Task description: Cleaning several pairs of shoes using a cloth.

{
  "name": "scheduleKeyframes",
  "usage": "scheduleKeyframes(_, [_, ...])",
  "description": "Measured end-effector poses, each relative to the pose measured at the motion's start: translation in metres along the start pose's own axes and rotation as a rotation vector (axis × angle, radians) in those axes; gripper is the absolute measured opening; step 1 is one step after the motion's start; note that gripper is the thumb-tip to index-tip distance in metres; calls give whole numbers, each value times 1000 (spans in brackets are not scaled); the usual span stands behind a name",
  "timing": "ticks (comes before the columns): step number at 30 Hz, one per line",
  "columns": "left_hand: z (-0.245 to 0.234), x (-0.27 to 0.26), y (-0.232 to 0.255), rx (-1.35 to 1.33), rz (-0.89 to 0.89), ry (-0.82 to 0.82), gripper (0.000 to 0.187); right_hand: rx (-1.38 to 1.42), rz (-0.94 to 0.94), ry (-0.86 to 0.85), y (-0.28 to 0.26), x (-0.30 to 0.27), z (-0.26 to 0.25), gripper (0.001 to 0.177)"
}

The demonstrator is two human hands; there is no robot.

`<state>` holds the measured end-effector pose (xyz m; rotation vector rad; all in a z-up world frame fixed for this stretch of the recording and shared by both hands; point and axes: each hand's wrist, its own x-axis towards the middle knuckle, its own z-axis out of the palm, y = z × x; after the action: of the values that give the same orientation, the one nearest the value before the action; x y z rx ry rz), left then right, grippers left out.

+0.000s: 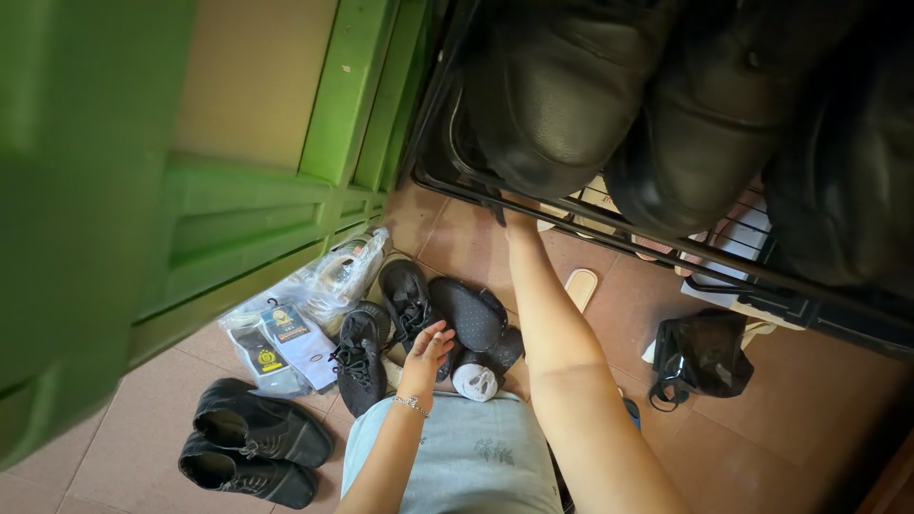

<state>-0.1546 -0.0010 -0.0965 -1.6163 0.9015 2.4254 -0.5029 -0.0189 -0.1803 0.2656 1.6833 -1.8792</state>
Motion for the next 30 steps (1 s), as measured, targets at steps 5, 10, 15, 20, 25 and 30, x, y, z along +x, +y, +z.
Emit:
scheduleKeyframes(5, [8,-2,0,24,-1,-2,41,-1048,-594,223,-44,-35,17,50])
scheduleKeyframes(10, [24,-5,-4,28,-13,-13,42,-1036,-379,338,-47,-95,-5,55])
scheduleKeyframes(15, [82,-16,39,-55,-7,-22,50,-847,-181,238,-3,-183,-55,52])
scheduleKeyframes(20, [122,62,2,13,193,-34,44,-403,-63,-405,21,-211,-123,69])
scheduleKeyframes(25, [149,118,-20,-171,144,4,33,-183,142,114,-3,-104,-197,54])
scheduleKeyframes(30, [150,121,-37,-130,69,71,33,-54,200,623,34,-2,-252,43])
